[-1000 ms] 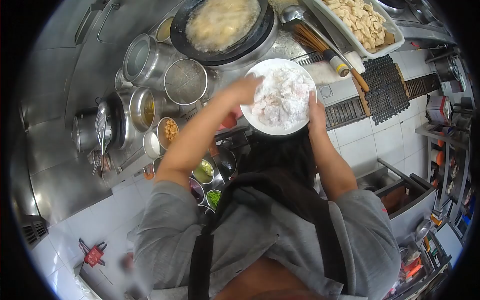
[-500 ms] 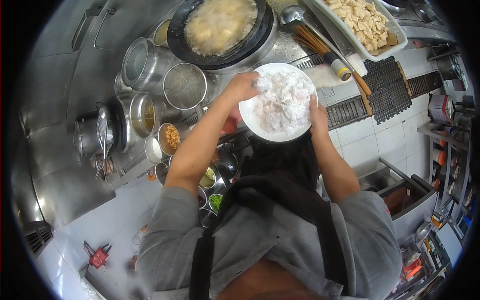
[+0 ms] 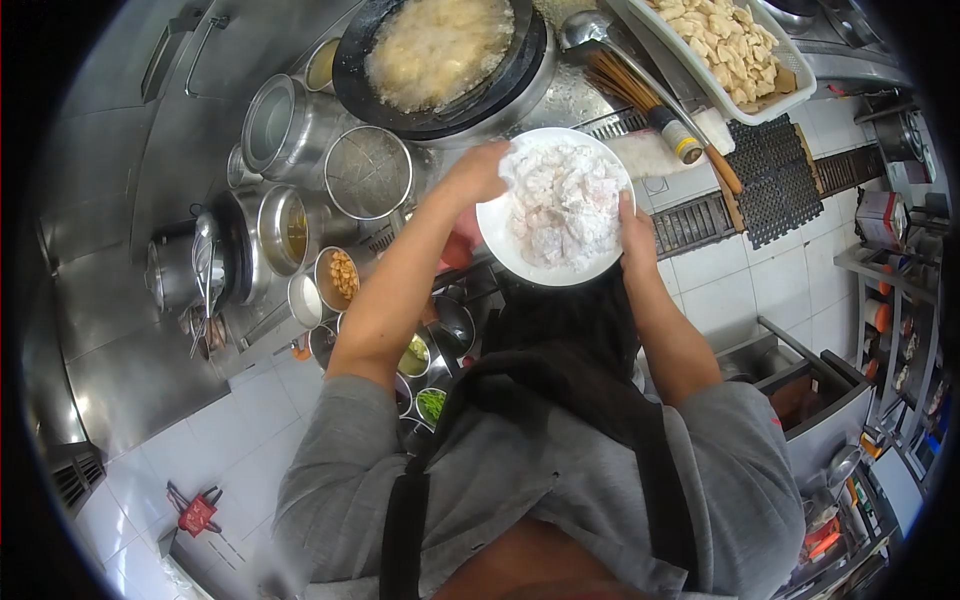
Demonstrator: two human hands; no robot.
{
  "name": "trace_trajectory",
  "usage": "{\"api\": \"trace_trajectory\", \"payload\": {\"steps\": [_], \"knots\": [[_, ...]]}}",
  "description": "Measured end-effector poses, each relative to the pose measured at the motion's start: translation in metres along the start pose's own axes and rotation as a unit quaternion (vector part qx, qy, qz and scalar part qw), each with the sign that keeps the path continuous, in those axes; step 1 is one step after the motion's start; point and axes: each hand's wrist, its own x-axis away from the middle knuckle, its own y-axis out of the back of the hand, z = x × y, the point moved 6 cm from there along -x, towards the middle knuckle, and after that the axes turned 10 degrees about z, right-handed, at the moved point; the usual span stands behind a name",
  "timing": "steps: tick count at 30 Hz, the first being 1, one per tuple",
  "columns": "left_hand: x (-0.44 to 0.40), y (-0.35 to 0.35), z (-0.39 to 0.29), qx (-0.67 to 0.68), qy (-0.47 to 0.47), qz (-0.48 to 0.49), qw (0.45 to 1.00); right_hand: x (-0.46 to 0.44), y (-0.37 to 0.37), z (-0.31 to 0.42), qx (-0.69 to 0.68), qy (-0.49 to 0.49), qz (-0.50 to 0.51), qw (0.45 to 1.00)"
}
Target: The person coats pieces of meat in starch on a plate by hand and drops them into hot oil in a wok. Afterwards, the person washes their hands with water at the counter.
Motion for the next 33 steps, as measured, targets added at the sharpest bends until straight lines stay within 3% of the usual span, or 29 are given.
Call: {"api": "trace_trajectory", "payload": {"steps": [1, 5, 7, 10, 14, 16, 17, 20, 22, 26, 28, 32, 33], "knots": [[-0.004, -0.005, -0.008, -0.037, -0.063, -0.032, 0.997, 0.000, 0.000, 0.001, 0.001, 0.001, 0.001, 1.000], [-0.022, -0.027, -0.034, -0.032, -0.064, -0.015, 0.997, -0.001, 0.000, 0.002, 0.010, -0.003, -0.001, 1.000], [-0.015, -0.031, -0.045, -0.057, 0.015, 0.023, 0.998, 0.003, -0.002, 0.003, 0.014, -0.008, 0.001, 1.000], [-0.002, -0.022, -0.041, -0.029, 0.000, -0.042, 0.999, 0.005, -0.004, 0.017, 0.037, 0.004, -0.012, 0.999], [0.001, -0.030, -0.024, -0.002, 0.012, -0.008, 1.000, 0.007, -0.003, 0.013, 0.033, -0.004, -0.006, 0.999], [0.004, -0.041, -0.022, -0.012, -0.061, -0.102, 0.993, 0.002, -0.002, 0.009, 0.022, 0.001, -0.003, 1.000], [0.005, -0.042, -0.018, -0.015, -0.061, -0.106, 0.992, -0.001, -0.001, 0.007, 0.027, 0.001, 0.001, 1.000], [0.024, -0.031, -0.012, 0.043, 0.008, -0.074, 0.996, 0.002, -0.003, 0.008, 0.022, -0.004, 0.006, 1.000], [0.039, -0.008, -0.011, 0.090, 0.031, -0.110, 0.989, 0.005, -0.004, 0.012, 0.013, -0.007, 0.005, 1.000], [0.037, 0.016, -0.010, 0.091, -0.028, -0.073, 0.993, 0.001, -0.003, 0.008, 0.009, -0.010, 0.012, 1.000], [0.027, 0.002, -0.013, -0.046, -0.041, 0.024, 0.998, 0.002, -0.004, 0.008, 0.010, -0.012, 0.014, 1.000], [-0.013, -0.016, 0.006, -0.061, -0.014, -0.031, 0.998, 0.001, -0.004, 0.008, 0.009, -0.006, 0.009, 1.000], [-0.017, -0.015, 0.007, -0.041, 0.048, -0.062, 0.996, 0.000, -0.004, 0.007, 0.002, -0.005, 0.010, 1.000]]}}
